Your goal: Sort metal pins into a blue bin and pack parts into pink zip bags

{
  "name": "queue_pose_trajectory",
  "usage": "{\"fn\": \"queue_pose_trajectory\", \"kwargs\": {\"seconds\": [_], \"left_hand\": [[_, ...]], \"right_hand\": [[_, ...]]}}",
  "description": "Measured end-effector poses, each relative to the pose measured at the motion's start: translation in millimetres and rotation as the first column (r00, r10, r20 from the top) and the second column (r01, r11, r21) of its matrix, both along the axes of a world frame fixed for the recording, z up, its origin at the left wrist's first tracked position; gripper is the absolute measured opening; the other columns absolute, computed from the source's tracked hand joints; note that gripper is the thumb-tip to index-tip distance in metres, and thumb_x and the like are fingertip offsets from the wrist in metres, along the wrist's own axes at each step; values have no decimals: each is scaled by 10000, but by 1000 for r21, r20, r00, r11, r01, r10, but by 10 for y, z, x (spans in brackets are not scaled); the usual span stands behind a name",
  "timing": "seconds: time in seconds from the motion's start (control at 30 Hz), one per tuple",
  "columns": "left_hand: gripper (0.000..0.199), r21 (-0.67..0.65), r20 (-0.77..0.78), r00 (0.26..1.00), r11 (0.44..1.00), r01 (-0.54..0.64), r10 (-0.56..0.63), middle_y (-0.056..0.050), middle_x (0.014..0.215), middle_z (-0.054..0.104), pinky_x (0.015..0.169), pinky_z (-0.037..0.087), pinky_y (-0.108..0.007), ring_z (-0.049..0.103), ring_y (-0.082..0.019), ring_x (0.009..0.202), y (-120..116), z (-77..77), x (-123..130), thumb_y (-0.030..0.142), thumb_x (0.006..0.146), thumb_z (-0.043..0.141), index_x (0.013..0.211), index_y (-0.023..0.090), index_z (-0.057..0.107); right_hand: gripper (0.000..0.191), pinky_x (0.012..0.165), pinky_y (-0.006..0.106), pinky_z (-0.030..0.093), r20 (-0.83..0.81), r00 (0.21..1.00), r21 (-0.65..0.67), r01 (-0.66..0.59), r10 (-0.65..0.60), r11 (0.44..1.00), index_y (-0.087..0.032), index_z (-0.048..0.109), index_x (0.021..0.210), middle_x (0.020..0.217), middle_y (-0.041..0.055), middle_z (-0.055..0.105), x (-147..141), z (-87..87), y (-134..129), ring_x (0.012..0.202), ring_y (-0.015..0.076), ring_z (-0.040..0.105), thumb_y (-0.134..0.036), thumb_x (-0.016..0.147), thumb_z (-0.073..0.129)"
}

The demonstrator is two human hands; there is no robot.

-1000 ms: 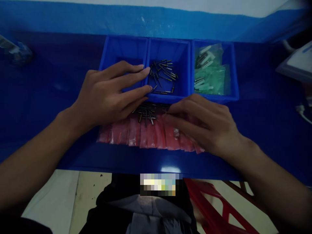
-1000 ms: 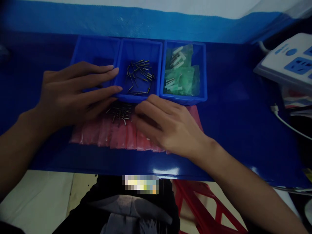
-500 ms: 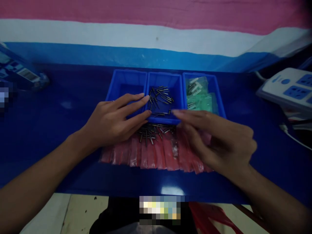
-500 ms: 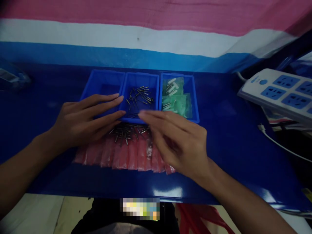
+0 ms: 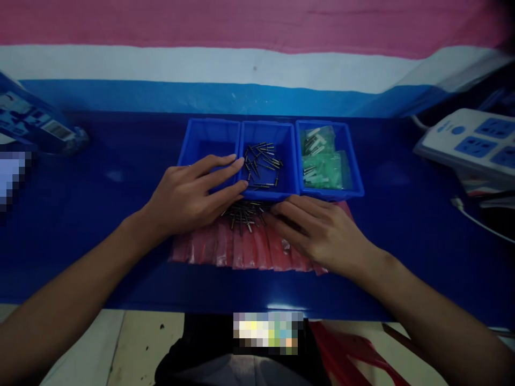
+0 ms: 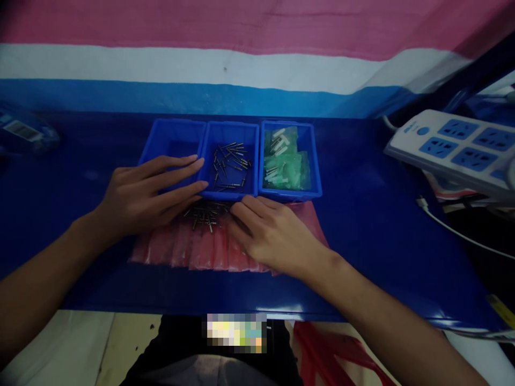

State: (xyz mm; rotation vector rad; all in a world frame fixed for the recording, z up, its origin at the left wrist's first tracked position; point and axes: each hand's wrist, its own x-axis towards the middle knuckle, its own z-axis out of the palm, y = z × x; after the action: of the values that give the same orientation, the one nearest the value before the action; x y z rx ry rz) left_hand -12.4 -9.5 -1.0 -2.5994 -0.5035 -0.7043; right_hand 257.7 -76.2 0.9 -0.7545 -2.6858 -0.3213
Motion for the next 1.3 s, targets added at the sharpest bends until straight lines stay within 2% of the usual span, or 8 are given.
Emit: {"fn": "queue_pose_trajectory", "kwargs": {"seconds": [0.17,0.3,0.53,0.77,1.07,1.3], "left_hand": [[334,19,-10,1000,999,-26,26,-53,1305,707,874,652,-322,684,-228,1228,-4,-1,-13,276,923,714,1247,242,641],[323,8,-10,1000,1000,-16,16,-61,1311,704,842,660,-329,688,-224,1218,1,-2,-16,273,928,708,1243,237,643],[357,5,-2,1000,1000,-5,5,-83,1313,701,791,665,-356,699,-251,1186,2,-6,-7,261,894,757,1236,208,668],[383,-7,6,1000,1000,5,-5,-81,1339,686,819,661,-379,683,-258,1218,10,-45,-6,288,903,744,1267,206,658],[370,4,11,1000,1000,14,-14,-70,1333,691,796,655,-375,683,-254,1221,35,-61,-19,313,919,720,1272,223,650],[385,-20,21,999,999,26,-25,-83,1318,697,771,667,-408,697,-286,1196,30,-59,-6,286,898,744,1266,208,660]], "right_hand": [[174,740,313,549,-77,996,36,-43,45,998,-87,699,1089,1016,102,737,25,22,-4,910,181,654,-92,981,562],[221,759,337,552,-27,997,-29,-78,77,997,-93,692,1161,1088,113,736,-1,-2,-5,948,196,666,-106,993,549],[167,701,327,488,8,996,35,-91,90,995,-92,723,999,895,82,715,-50,-31,-20,800,180,605,-66,965,561],[173,695,324,452,-28,989,40,-142,143,989,-120,717,886,909,87,722,-28,-63,-6,830,192,580,-97,972,569],[161,653,325,397,21,994,102,-107,106,989,-144,702,879,870,72,698,-85,-71,-11,775,198,508,-90,960,573],[198,681,330,418,18,999,87,-50,48,995,-113,708,1031,965,83,727,-95,-94,30,826,202,566,-110,1001,513]]}}
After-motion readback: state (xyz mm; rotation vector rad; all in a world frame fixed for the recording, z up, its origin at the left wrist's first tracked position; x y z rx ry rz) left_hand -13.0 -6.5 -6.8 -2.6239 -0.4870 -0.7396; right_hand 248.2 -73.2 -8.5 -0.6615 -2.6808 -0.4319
